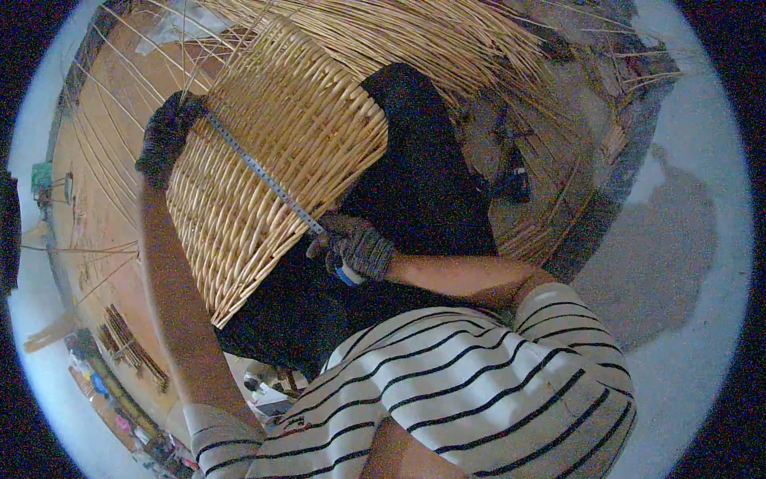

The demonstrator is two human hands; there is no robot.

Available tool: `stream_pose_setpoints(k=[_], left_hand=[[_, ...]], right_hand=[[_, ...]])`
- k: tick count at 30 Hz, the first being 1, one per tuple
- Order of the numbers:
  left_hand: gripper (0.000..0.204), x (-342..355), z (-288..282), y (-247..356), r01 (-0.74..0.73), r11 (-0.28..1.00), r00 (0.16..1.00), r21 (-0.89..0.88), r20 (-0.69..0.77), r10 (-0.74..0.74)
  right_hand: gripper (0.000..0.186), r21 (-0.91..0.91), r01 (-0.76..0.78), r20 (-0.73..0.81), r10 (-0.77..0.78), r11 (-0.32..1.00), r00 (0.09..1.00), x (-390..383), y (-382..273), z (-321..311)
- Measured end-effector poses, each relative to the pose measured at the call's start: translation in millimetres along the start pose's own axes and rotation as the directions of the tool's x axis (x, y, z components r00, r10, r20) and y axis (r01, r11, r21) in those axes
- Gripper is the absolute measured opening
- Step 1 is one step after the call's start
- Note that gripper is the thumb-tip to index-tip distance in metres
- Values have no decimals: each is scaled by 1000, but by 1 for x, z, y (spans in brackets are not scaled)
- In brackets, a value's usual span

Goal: The recorder is weaving a basket, using a measuring tape to check dimensions and clippers to trim the reeds.

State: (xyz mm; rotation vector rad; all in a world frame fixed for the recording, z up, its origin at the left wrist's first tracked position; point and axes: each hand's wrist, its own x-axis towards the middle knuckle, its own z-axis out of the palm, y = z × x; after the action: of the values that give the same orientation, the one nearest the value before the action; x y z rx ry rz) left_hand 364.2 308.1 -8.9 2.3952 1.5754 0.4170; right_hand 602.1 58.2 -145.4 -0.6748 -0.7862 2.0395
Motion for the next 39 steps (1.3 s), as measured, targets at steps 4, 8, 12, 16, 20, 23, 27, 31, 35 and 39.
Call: stream_pose_setpoints(k=[4, 8, 12, 16, 20, 23, 27, 31, 35, 39], left_hand=[[25, 4, 1, 13, 75, 994, 997, 81, 24, -77], [27, 21, 9, 40, 274, 850, 957, 450, -43, -286], [54, 33, 0, 61, 475, 818, 853, 325, 59, -518], [37, 15, 14, 3, 495, 851, 842, 174, -338, -421], [29, 21, 34, 61, 232, 944, 866, 232, -492, -92], [27, 39, 26, 104, 281, 938, 955, 203, -153, -253], [35, 56, 20, 74, 187, 950, 982, 251, -66, -176], [27, 52, 21, 70, 157, 972, 955, -173, -226, -194], [24, 49, 28, 70, 123, 938, 947, -323, -245, -208], [26, 52, 39, 66, 127, 984, 959, 128, -268, -89]], right_hand=[[30, -24, -71, -41, 70, 997, 997, -10, -10, 5], [24, -107, 115, -285, -142, 987, 948, -14, -33, 8], [25, -338, 163, -281, -264, 927, 923, -24, -57, -16], [26, -385, 73, -339, -214, 920, 916, -27, -65, -25], [20, -145, 31, -387, -86, 989, 918, -33, -74, -26], [21, -168, 55, -341, -111, 984, 933, -31, -70, -32], [21, -146, -40, -245, 4, 989, 969, -35, -91, -30], [22, -228, -44, -228, -9, 973, 974, -36, -105, -44], [24, -217, -64, -223, 14, 974, 975, -33, -118, -53], [26, -160, -38, -356, -22, 986, 934, -51, -114, -44]])
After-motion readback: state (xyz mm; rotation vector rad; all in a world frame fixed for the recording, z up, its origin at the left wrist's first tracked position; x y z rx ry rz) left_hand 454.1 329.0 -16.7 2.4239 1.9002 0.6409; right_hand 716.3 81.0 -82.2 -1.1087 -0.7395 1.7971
